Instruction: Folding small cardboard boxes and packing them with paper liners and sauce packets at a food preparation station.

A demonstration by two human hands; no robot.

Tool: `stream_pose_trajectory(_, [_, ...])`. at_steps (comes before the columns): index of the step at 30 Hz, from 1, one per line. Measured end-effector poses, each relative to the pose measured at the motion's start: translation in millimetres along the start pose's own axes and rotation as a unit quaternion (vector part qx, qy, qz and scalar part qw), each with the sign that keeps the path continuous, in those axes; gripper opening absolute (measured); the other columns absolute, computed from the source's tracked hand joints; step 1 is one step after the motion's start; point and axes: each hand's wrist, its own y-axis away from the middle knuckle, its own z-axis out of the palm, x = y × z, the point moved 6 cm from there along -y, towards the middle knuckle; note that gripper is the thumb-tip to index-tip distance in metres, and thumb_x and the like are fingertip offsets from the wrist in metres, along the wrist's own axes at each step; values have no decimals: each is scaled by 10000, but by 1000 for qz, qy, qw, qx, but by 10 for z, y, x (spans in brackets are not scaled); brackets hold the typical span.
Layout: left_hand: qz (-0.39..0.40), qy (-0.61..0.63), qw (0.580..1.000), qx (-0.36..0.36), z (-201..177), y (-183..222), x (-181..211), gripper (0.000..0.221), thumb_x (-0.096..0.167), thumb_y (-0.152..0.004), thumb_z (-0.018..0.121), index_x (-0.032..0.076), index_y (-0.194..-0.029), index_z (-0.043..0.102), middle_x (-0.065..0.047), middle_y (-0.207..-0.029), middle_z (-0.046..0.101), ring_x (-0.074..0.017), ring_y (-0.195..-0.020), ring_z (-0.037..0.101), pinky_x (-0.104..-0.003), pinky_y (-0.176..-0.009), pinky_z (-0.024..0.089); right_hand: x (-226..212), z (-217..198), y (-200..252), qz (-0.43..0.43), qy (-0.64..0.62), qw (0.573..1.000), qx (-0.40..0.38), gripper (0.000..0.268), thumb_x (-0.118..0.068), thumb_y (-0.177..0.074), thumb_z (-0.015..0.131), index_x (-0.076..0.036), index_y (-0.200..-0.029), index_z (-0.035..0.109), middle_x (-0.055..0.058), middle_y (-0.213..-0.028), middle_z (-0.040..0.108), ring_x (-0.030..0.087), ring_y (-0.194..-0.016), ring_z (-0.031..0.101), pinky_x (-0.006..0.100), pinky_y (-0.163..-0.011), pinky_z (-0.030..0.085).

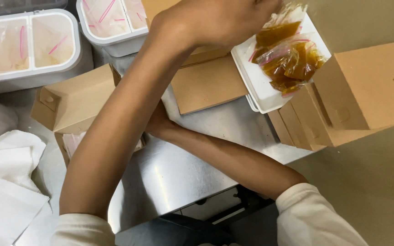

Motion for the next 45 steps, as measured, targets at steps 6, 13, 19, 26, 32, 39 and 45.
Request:
stream_pose_trajectory(6, [7, 180, 984, 6, -241, 294, 175, 169, 191, -1019, 398, 139, -933, 534, -2, -937, 529, -135, -854, 519, -326, -736, 456, 186, -51, -40, -10, 28, 1000, 1, 313, -133, -787, 443, -203, -667, 163, -79, -599, 199, 87, -632, 195, 321, -557, 139])
stream_pose_trajectory(13, [-157, 340, 925, 69, -788, 1137, 315, 464, 496, -967, 407, 147, -1267, 469, -22, -1091, 850, -77, -954, 855, -182, -712, 709, 55, -85, -41, -155, 47, 986, 36, 435, -262, -944, 554, -226, -643, 242, -101, -641, 238, 49, -623, 244, 337, -542, 145])
stream_pose_trajectory(19, [-83, 351, 925, 116, -1230, 1695, 398, 251, 397, -1061, 413, 149, -1095, 402, -154, -1083, 823, -151, -660, 800, -204, -511, 632, -367, 42, 125, -210, 49, 975, -58, 402, -206, -1037, 458, -159, -677, 287, -48, -607, 289, 71, -589, 267, 303, -552, 207])
stream_pose_trajectory(26, [-148, 205, 963, 96, -1584, 2125, 220, 562, 448, -1037, 407, 72, -954, 816, 23, -803, 808, -17, -616, 738, -136, -606, 627, -387, -49, 212, -244, -26, 947, -208, 361, -331, -966, 567, 19, -1002, 645, 6, -631, 405, 120, -580, 347, 297, -701, 373])
stream_pose_trajectory(32, [-168, 323, 929, 70, -1432, 2371, -11, 204, 368, -1048, 452, 164, -1059, 444, -33, -939, 830, -64, -745, 790, -195, -545, 572, -511, 17, 359, -202, -37, 944, -258, 699, -514, -935, 727, 115, -1181, 545, 242, -1169, 682, 168, -636, 481, 273, -594, 438])
stream_pose_trajectory(39, [-131, 303, 942, 58, -1356, 2373, -180, 135, 268, -1057, 479, 134, -1054, 494, -101, -915, 846, -77, -785, 811, -189, -572, 588, -689, 188, 433, -195, 65, 964, -171, 235, -125, -936, 742, 81, -848, 671, 137, -652, 653, 194, -546, 640, 301, -557, 585])
stream_pose_trajectory(45, [-201, 240, 949, 35, -1427, 2458, -239, 274, 332, -1034, 535, 93, -998, 664, 38, -618, 546, -16, -548, 597, -195, -537, 691, -725, 217, 419, -200, 75, 957, -195, 330, -111, -1028, 614, 118, -790, 628, 237, -763, 679, 250, -539, 657, 289, -442, 537])
